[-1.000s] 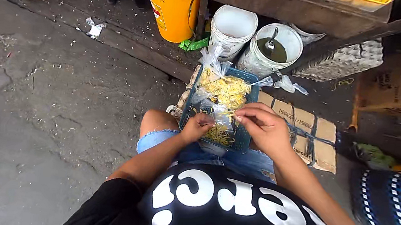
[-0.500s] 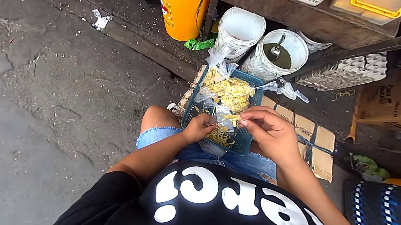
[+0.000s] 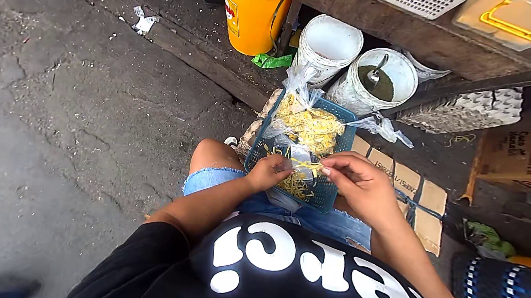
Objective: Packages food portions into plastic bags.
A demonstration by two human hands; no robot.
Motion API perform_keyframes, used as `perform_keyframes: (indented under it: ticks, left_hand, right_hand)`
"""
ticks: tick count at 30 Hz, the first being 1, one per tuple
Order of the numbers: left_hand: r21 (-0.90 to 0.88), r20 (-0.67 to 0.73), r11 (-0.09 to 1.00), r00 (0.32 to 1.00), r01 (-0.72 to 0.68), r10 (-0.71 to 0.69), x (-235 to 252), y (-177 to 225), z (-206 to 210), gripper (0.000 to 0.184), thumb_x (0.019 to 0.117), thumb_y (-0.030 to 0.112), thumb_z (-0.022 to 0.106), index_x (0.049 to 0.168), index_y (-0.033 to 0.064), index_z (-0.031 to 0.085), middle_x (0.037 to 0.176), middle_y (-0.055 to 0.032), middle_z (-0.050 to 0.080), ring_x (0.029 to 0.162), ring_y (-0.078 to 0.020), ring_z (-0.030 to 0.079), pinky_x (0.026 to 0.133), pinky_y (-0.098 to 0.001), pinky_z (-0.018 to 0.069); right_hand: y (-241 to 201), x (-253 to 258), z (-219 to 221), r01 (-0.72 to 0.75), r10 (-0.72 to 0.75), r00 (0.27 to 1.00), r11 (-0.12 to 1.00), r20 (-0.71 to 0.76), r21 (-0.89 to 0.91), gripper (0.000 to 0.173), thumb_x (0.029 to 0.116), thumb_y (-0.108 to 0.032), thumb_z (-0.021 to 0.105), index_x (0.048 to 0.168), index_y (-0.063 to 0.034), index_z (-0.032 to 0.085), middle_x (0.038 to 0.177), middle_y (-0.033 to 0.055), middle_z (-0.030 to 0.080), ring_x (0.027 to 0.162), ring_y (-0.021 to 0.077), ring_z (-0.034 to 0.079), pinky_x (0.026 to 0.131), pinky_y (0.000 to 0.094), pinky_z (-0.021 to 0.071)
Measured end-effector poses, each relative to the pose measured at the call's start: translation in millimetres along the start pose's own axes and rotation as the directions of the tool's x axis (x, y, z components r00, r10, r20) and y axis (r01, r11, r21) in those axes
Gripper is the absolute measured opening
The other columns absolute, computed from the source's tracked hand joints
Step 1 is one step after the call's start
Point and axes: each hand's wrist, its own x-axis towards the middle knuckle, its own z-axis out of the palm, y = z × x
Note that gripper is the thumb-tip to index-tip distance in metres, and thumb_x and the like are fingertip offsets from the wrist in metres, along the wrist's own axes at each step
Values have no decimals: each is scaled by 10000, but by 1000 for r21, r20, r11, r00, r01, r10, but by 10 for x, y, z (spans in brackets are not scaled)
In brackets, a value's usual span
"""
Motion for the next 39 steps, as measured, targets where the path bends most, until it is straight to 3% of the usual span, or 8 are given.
perform_keyframes:
  ticks: [16, 22, 24, 28, 30, 34, 36, 39]
  left_hand:
    - [-45, -6, 999, 1000, -2, 2, 15, 1, -26, 251, 940, 120, 701, 1067, -96, 698, 1027, -195, 707, 966, -170, 682, 916, -300, 544]
    - [-21, 7, 1000, 1000, -5, 5, 7, 8, 7, 262, 933, 111, 705, 1068, -113, 689, 1020, -209, 705, 963, -205, 686, 915, -333, 548]
    - [-8, 4, 1000, 1000, 15, -14, -1, 47, 29, 288, 930, 95, 711, 1109, -129, 684, 1074, -242, 713, 1008, -262, 709, 952, -390, 560]
    - [21, -27, 999, 999, 30, -29, -26, 172, -18, 301, 920, 43, 724, 1132, -162, 661, 1065, -286, 707, 994, -338, 715, 946, -453, 561]
    - [31, -27, 1000, 1000, 4, -4, -22, 172, -19, 289, 919, 35, 723, 1121, -165, 669, 1046, -291, 708, 974, -344, 715, 928, -458, 563]
    - [48, 4, 997, 998, -58, 58, 1, 129, -18, 269, 928, 45, 711, 1112, -149, 685, 1023, -277, 709, 945, -335, 710, 900, -460, 561]
    - [39, 5, 997, 998, -66, 66, 4, 106, -23, 264, 927, 43, 709, 1104, -151, 683, 1012, -275, 707, 928, -331, 707, 887, -461, 562]
    - [26, 18, 997, 997, -73, 72, 15, 58, -2, 231, 929, 51, 706, 1064, -135, 688, 988, -259, 705, 937, -325, 700, 883, -460, 555]
  right_hand:
    - [14, 67, -63, -35, 37, 998, 999, -50, 33, 146, 939, -116, 675, 1038, -19, 719, 1037, 20, 689, 837, 16, 665, 761, 170, 585]
    - [46, 158, 100, -170, 170, 985, 985, 7, -24, 169, 943, -135, 683, 1073, -29, 703, 976, 19, 716, 804, 8, 668, 739, 166, 570]
    - [102, 155, 186, -169, 171, 985, 976, 3, -137, 209, 945, -160, 680, 1093, -15, 710, 1002, 76, 712, 837, 82, 672, 767, 251, 580]
    - [96, 120, 295, -41, 63, 996, 947, 59, -319, 220, 936, -77, 676, 1087, 80, 709, 1040, 281, 681, 872, 390, 672, 794, 559, 558]
    - [62, 121, 262, -19, 79, 984, 939, 160, -342, 247, 956, -80, 667, 1119, 103, 700, 1105, 342, 659, 968, 467, 659, 870, 588, 536]
    - [26, 108, 241, 87, -5, 975, 928, 221, -362, 290, 965, -167, 688, 1121, 75, 723, 1183, 342, 646, 1121, 483, 617, 952, 562, 513]
    - [51, 113, 223, 128, -27, 969, 906, 247, -404, 341, 944, -246, 726, 1092, 60, 739, 1256, 356, 614, 1192, 541, 556, 1019, 627, 441]
    - [94, 115, 204, 97, 127, 907, 865, 402, -493, 418, 916, -303, 769, 1167, 28, 727, 1451, 389, 466, 1323, 607, 440, 1091, 712, 352]
